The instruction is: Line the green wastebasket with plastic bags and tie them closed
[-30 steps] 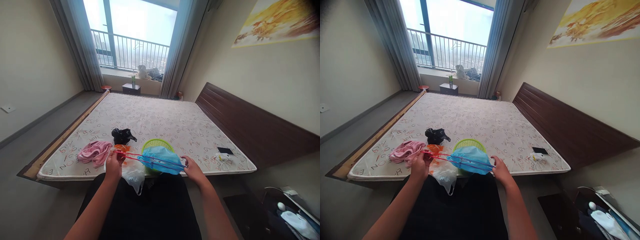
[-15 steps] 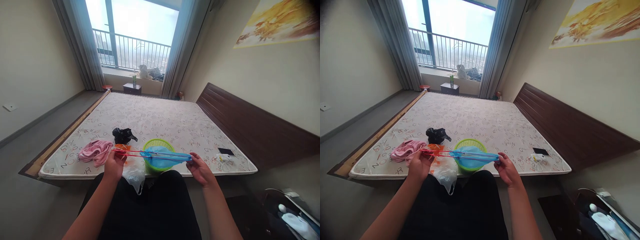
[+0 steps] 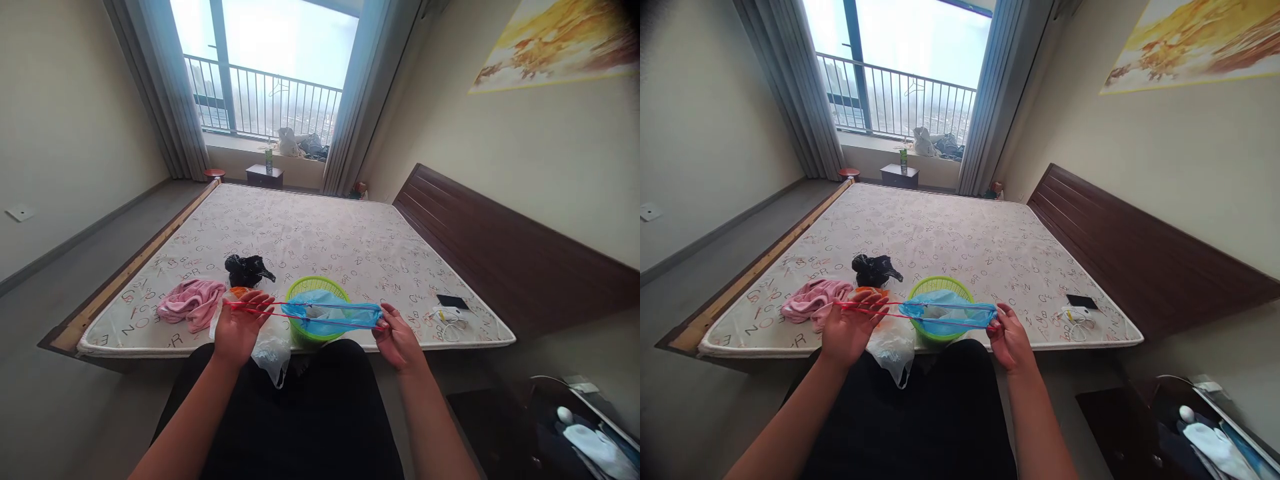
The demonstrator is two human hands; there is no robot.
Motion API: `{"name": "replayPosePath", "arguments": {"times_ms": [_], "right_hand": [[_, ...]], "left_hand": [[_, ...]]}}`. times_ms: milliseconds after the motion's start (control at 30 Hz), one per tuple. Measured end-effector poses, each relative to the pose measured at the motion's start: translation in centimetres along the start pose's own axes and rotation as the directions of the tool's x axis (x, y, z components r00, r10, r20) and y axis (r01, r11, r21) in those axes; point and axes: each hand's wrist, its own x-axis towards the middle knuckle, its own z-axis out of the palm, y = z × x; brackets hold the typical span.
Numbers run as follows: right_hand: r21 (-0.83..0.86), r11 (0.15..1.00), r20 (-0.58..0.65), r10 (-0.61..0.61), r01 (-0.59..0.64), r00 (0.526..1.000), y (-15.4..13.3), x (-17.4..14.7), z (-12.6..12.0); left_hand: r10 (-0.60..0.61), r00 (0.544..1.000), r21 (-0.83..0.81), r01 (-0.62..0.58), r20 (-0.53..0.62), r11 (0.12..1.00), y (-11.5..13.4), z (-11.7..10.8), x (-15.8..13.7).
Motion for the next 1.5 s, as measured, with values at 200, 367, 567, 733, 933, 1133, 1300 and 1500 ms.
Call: {"name": "replayPosePath", "arguments": {"times_ms": [200, 367, 567, 733, 933, 1133, 1300, 1500], "right_hand": [[-0.352, 0.932, -0.030, -0.105, 0.088, 0.994, -0.5, -1.1, 0.7], [-0.925, 0.323, 0.046, -0.425, 0.199, 0.904, -1.3, -1.8, 1.1], [-0.918, -0.074, 0.348, -0.624, 0.390, 0.700, -1.4, -3.6, 3.3], [-0.838, 0.106, 0.515, -0.166, 0.535, 0.841, -1.0, -6.3, 6.0], [-0.774, 0.153, 0.628, 0.308, 0.614, 0.715, 0.6, -8.6, 7.3], [-0.761, 0.106, 0.647, 0.206, 0.640, 0.734, 1.7, -8.1, 7.4], [-0.828, 0.102, 0.552, -0.017, 0.551, 0.834, 1.1, -7.6, 7.2], [-0.839, 0.226, 0.461, -0.189, 0.496, 0.867, 1.0, -7.5, 7.0]], "left_hand": [[0.004, 1.000, 0.076, -0.005, 0.012, 0.997, -0.3, 0.7, -0.6], [0.015, 0.997, 0.216, -0.030, 0.070, 0.976, -1.1, 1.6, -1.4], [-0.081, 0.991, 0.583, 0.006, 0.104, 0.812, -3.8, 3.2, -2.6], [-0.311, 0.932, 0.625, 0.131, 0.188, 0.770, -6.7, 3.8, -4.0], [-0.366, 0.889, 0.766, 0.028, 0.274, 0.642, -7.9, 3.5, -4.9], [-0.333, 0.881, 0.750, -0.037, 0.337, 0.660, -7.8, 3.6, -5.5], [-0.281, 0.851, 0.639, -0.081, 0.444, 0.765, -7.7, 3.2, -5.4], [-0.441, 0.711, 0.807, -0.309, 0.548, 0.504, -6.8, 4.0, -5.1]]}}
